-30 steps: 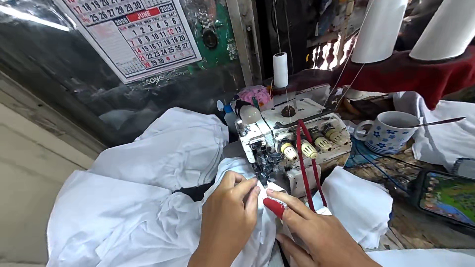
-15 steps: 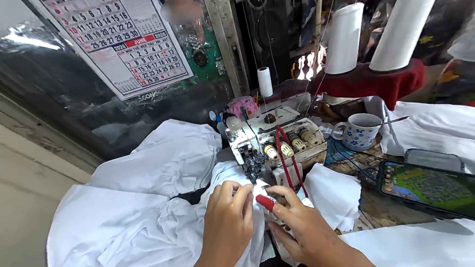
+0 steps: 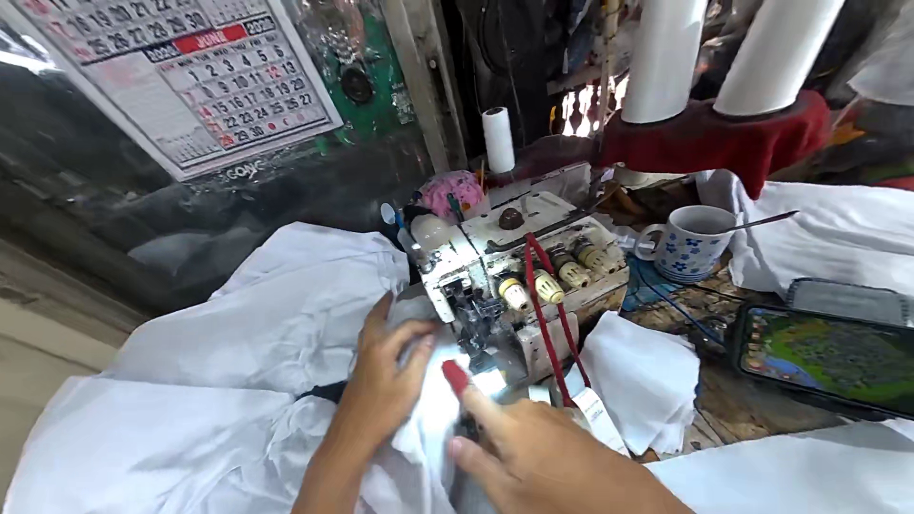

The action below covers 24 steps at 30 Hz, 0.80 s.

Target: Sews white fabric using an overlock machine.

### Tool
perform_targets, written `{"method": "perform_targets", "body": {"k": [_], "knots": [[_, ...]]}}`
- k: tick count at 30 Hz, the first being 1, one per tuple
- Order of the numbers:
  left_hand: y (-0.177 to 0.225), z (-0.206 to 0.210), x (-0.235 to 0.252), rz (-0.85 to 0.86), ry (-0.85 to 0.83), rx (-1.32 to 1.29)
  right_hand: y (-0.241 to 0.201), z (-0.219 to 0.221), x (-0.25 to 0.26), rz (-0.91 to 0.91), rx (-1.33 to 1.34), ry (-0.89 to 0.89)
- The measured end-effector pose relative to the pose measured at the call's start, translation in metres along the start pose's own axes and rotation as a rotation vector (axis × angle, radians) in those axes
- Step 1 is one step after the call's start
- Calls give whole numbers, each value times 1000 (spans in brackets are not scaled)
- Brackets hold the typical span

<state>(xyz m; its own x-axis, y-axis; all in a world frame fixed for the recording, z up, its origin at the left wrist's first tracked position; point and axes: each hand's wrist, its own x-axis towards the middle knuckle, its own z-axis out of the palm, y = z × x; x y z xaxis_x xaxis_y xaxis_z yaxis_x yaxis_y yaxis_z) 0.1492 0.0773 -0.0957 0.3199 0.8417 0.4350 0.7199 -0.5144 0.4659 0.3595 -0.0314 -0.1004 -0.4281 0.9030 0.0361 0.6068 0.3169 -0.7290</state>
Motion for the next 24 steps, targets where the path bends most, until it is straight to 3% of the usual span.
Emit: {"method": "perform_targets", "body": {"k": [2, 5, 7, 10, 12, 13, 15, 17, 18, 19, 21, 24], "knots": [[-14, -2, -2, -88, 9, -53, -7, -3, 11, 9, 41, -109], [0, -18, -38, -57, 72, 75, 8, 9, -8, -134, 142, 13], [38, -18, -72, 56, 89, 106, 24, 21, -28, -154, 301, 266], [92, 21, -102, 129, 4, -17, 40, 34, -25, -25, 645, 792], [97, 20, -97, 148, -53, -141, 37, 31, -18, -2, 847, 995], [89, 6, -94, 154, -47, -237, 30, 30, -23, -25, 859, 966], [63, -33, -93, 158, 60, -351, 17, 29, -45, -120, 749, 657], [41, -53, -85, 141, 235, -236, 18, 27, -51, -208, 564, 163], [31, -54, -82, 119, 261, -107, 20, 25, -46, -242, 524, -49], [21, -55, -80, 95, 203, 31, 20, 23, -41, -251, 569, -146], [12, -63, -84, 73, 68, 160, 17, 11, -34, -206, 861, -70], [24, -78, -109, 120, 2, -200, 8, -10, -40, -16, 1350, -29]]}}
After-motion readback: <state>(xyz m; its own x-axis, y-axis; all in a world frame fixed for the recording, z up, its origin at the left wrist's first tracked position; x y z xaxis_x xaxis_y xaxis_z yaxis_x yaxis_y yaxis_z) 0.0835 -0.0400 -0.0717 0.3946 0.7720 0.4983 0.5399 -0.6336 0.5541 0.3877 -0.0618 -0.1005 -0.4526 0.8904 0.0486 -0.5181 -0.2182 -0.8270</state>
